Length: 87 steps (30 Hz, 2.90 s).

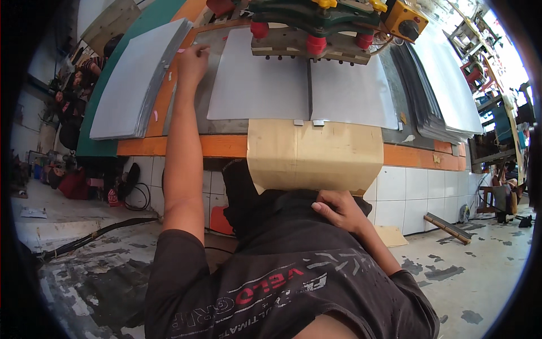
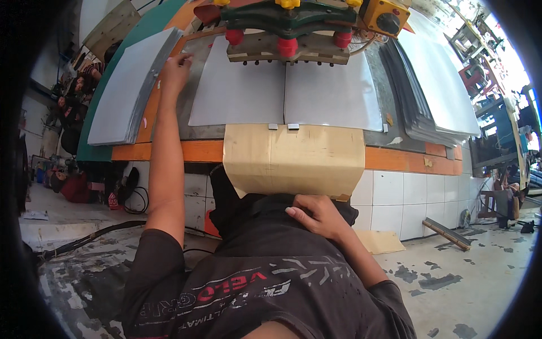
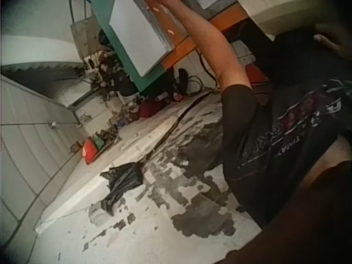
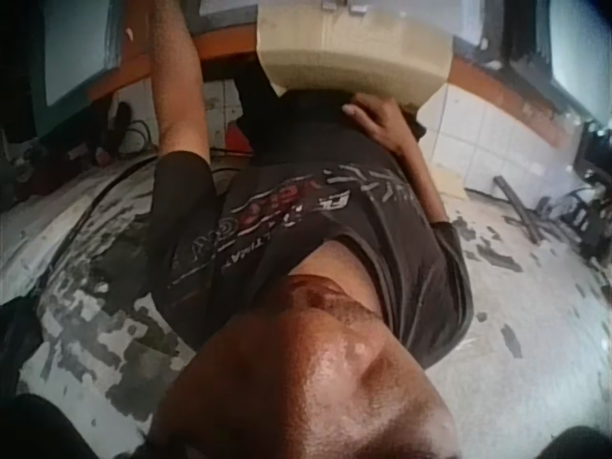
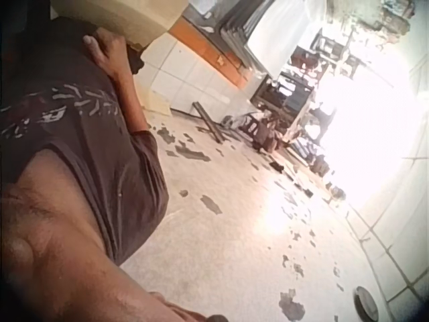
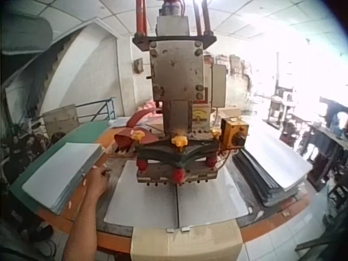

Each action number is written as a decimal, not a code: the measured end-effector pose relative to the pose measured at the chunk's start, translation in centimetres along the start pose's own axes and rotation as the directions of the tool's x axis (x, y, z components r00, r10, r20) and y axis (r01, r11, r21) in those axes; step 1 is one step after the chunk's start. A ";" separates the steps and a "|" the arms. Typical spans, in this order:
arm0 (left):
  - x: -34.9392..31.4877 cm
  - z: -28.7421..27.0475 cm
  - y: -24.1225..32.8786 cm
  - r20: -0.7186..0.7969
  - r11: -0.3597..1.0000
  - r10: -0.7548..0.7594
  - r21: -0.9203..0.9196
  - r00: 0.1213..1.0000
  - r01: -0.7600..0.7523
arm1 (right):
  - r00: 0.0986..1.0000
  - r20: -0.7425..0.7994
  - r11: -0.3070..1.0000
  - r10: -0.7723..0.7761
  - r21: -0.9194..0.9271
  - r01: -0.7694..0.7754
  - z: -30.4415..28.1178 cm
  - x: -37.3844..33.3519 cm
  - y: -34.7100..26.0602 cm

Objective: The person feeds sheets of material into a mechanical pressing machine, aligns them by hand, and removes the processed sheets to stack them.

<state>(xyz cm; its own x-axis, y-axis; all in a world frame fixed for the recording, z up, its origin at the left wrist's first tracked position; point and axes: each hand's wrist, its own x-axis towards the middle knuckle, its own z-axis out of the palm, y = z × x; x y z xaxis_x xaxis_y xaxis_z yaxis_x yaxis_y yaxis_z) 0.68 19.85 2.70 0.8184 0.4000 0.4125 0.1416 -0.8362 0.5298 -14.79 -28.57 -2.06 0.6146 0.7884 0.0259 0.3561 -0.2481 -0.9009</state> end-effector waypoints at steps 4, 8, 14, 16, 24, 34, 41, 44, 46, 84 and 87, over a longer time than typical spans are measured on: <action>0.4 -2.8 -4.3 -0.281 0.999 -0.043 -0.013 0.959 0.041 | 0.997 0.024 0.994 0.074 -0.087 -0.072 -1.1 -1.2 1.0; -0.3 -6.3 -6.7 -0.398 0.980 -0.157 -0.179 0.904 0.092 | 0.998 -0.018 0.970 0.065 -0.236 -0.067 -0.8 -3.1 4.1; -1.8 -14.6 -11.2 -0.317 0.988 -0.153 -0.064 0.936 0.139 | 0.985 -0.173 0.978 0.021 -0.199 -0.056 0.1 -4.6 7.3; -1.2 -17.6 -14.8 -0.306 0.988 -0.151 -0.047 0.940 0.144 | 0.976 -0.216 0.981 0.018 -0.183 -0.059 0.3 -4.4 7.6; -3.2 -18.1 -23.3 -0.283 0.932 -0.163 0.271 0.945 0.242 | 0.961 -0.274 0.970 -0.034 -0.241 -0.034 0.6 -3.6 8.1; -4.5 -17.8 -22.2 -0.305 0.934 -0.100 0.299 0.947 0.195 | 0.952 -0.307 0.973 -0.014 -0.225 -0.058 0.9 -3.2 8.1; -5.1 -17.8 -21.3 -0.342 0.950 -0.178 0.185 0.923 0.251 | 0.949 -0.315 0.971 0.011 -0.225 -0.086 1.0 -3.4 8.1; -5.1 -17.9 -21.0 -0.360 0.954 -0.193 0.147 0.913 0.260 | 0.947 -0.320 0.973 0.014 -0.216 -0.087 1.0 -3.4 8.3; -5.1 -17.9 -20.7 -0.358 0.947 -0.195 0.175 0.913 0.270 | 0.945 -0.327 0.975 0.011 -0.207 -0.083 1.0 -3.3 8.3; -4.9 -17.9 -21.4 -0.331 0.942 -0.242 0.146 0.912 0.303 | 0.939 -0.343 0.962 -0.024 -0.263 -0.071 1.3 -3.2 8.5; -4.9 -18.2 -21.8 -0.321 0.940 -0.244 0.153 0.915 0.304 | 0.939 -0.344 0.961 -0.022 -0.266 -0.075 1.3 -3.1 8.2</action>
<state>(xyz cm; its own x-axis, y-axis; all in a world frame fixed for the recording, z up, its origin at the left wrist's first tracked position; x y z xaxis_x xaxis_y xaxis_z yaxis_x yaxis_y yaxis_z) -16.54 42.89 2.60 0.5356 0.6903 0.4865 0.4673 -0.7221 0.5101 -14.66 -32.34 -10.13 0.8113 0.5517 0.1932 0.4835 -0.4476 -0.7523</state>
